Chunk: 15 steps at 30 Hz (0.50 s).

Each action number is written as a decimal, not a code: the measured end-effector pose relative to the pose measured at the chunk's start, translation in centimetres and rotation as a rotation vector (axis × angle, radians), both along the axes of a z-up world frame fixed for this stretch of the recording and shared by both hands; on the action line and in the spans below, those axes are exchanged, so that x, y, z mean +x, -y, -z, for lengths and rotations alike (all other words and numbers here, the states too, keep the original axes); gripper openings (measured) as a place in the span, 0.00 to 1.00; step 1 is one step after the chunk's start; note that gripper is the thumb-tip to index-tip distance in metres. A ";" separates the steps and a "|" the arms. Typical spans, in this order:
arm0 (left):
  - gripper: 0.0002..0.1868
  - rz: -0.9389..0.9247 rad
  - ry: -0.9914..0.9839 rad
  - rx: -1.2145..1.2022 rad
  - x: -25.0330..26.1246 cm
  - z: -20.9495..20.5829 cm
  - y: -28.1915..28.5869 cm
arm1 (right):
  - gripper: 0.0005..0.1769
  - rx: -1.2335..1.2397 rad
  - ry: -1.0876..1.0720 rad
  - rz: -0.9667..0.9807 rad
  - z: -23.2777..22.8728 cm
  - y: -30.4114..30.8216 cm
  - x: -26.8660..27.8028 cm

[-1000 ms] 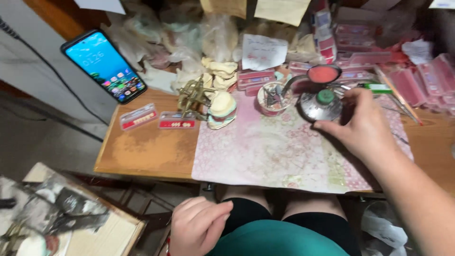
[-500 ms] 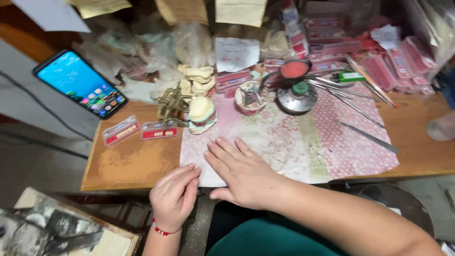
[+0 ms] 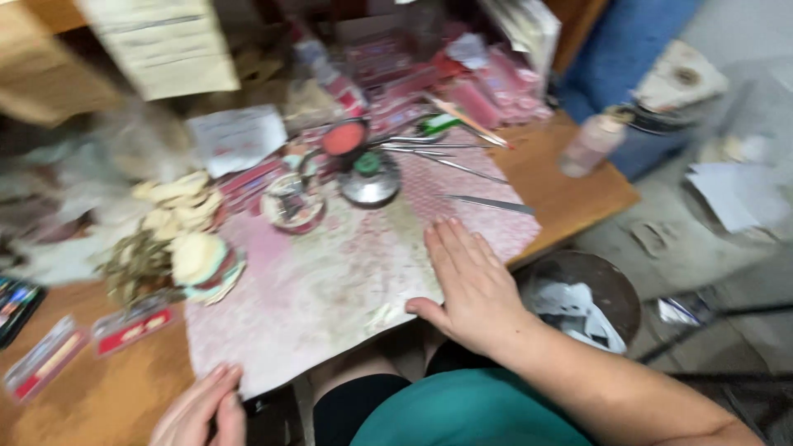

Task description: Cleaning a rubber mixing bowl by removing dried plaster residue over a waste bin and preparing materials.

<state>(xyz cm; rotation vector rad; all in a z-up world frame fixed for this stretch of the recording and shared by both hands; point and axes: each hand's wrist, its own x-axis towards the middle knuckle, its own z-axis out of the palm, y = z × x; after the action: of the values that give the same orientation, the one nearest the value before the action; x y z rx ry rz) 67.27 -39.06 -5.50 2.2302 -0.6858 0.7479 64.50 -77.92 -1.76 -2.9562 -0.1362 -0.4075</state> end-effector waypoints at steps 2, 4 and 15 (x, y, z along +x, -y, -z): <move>0.12 -0.044 -0.059 0.003 0.5 4.3 -1.2 | 0.57 0.009 -0.048 0.066 -0.4 3.0 -1.7; 0.11 -0.112 0.105 -0.073 1.2 9.9 -2.8 | 0.62 -0.042 0.028 0.184 -1.3 5.6 -3.1; 0.13 -0.224 -0.200 0.109 1.1 -1.9 4.6 | 0.10 -0.077 0.232 0.410 -0.3 16.3 -4.9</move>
<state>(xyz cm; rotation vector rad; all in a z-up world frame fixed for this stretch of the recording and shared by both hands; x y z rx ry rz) 68.36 -43.62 -3.56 2.4693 -0.3917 0.5937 59.57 -94.23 -1.47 -2.9921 0.4446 -0.8134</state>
